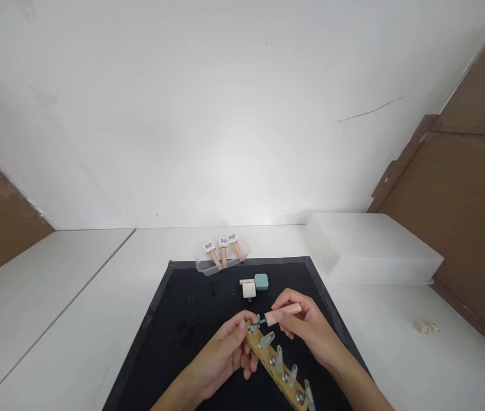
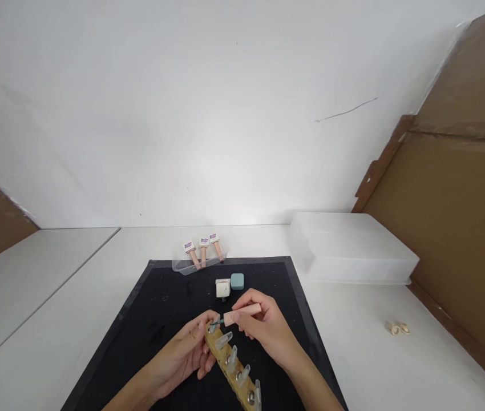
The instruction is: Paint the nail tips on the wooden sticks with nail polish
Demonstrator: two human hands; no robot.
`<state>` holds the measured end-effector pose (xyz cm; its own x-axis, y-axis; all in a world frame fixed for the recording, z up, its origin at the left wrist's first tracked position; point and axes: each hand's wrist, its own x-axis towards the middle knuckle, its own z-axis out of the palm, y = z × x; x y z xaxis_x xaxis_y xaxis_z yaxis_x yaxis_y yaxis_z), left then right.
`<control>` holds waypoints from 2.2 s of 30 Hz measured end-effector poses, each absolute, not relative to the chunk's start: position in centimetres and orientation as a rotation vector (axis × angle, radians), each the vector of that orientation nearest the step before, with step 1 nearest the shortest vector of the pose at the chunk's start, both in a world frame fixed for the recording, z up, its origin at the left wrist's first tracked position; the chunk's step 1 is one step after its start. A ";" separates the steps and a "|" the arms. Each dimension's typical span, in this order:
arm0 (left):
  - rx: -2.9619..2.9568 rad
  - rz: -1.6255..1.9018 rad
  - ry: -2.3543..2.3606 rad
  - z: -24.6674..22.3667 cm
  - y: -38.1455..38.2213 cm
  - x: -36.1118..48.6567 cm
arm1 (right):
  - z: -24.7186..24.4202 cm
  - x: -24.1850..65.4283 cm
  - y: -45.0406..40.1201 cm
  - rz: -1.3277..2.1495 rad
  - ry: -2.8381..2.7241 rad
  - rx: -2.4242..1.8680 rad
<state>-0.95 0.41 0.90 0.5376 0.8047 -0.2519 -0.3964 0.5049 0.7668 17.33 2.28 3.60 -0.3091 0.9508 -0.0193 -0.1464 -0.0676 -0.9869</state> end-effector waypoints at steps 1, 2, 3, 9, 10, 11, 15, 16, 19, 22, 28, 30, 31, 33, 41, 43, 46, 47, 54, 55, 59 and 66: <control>0.710 0.798 0.652 1.0 0.4 -1.0 | 3.7 17.3 2.3 1.522 -1.301 -0.965; 0.711 0.804 0.649 1.0 0.4 -1.0 | 3.8 17.3 2.3 1.505 -1.305 -0.966; 0.713 0.806 0.646 1.0 0.4 -1.0 | 3.8 17.3 2.3 1.489 -1.300 -0.963; 0.742 0.788 0.630 0.9 0.4 -1.1 | 3.4 17.5 2.2 1.520 -1.204 -0.826; 0.743 0.786 0.630 0.9 0.4 -1.1 | 3.3 17.5 2.2 1.538 -1.201 -0.792; 0.743 0.784 0.632 0.9 0.4 -1.1 | 3.3 17.5 2.1 1.553 -1.208 -0.764; 0.740 0.790 0.629 1.1 0.3 -1.0 | 3.5 17.5 2.1 1.570 -1.310 -0.741; 0.741 0.790 0.628 1.1 0.3 -1.0 | 3.6 17.5 2.0 1.562 -1.337 -0.755; 0.746 0.790 0.632 1.0 0.4 -1.0 | 3.9 17.5 2.0 1.525 -1.393 -0.785; 0.739 0.799 0.636 0.9 0.4 -1.0 | 4.2 17.5 1.9 1.486 -1.430 -0.789; 0.681 0.827 0.625 0.8 0.5 -1.0 | 4.3 17.7 2.0 1.359 -1.537 -0.763; 0.665 0.836 0.625 0.9 0.6 -1.1 | 4.3 17.7 2.0 1.312 -1.567 -0.733; 0.660 0.838 0.627 0.9 0.6 -1.1 | 4.3 17.7 2.0 1.302 -1.575 -0.717; 0.657 0.842 0.630 1.0 0.6 -1.1 | 4.4 17.7 2.0 1.305 -1.577 -0.697; 0.655 0.836 0.592 0.8 0.6 -1.1 | 4.5 17.6 2.0 1.275 -1.506 -0.721; 0.651 0.834 0.593 0.7 0.7 -1.1 | 4.0 17.7 2.0 1.336 -1.425 -0.710; 0.661 0.827 0.594 0.6 0.8 -1.2 | 3.1 17.8 2.1 1.400 -1.303 -0.718; 0.670 0.822 0.594 0.6 0.7 -1.2 | 2.9 17.8 2.1 1.407 -1.275 -0.719; 0.754 0.776 0.621 0.9 0.5 -1.1 | 3.4 17.3 2.1 1.384 -1.304 -0.815; 0.764 0.771 0.624 0.8 0.5 -1.1 | 3.4 17.3 2.1 1.366 -1.305 -0.835; 0.785 0.762 0.626 0.6 0.6 -1.1 | 3.2 17.3 2.2 1.292 -1.284 -0.909; 0.813 0.743 0.613 0.2 0.5 -1.1 | 2.6 17.5 2.5 1.288 -1.171 -0.870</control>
<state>-1.15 0.52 0.21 0.5940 0.7795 -0.1988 -0.3436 0.4694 0.8134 17.47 2.51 2.56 -0.0936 0.9835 0.1551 -0.2481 0.1278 -0.9603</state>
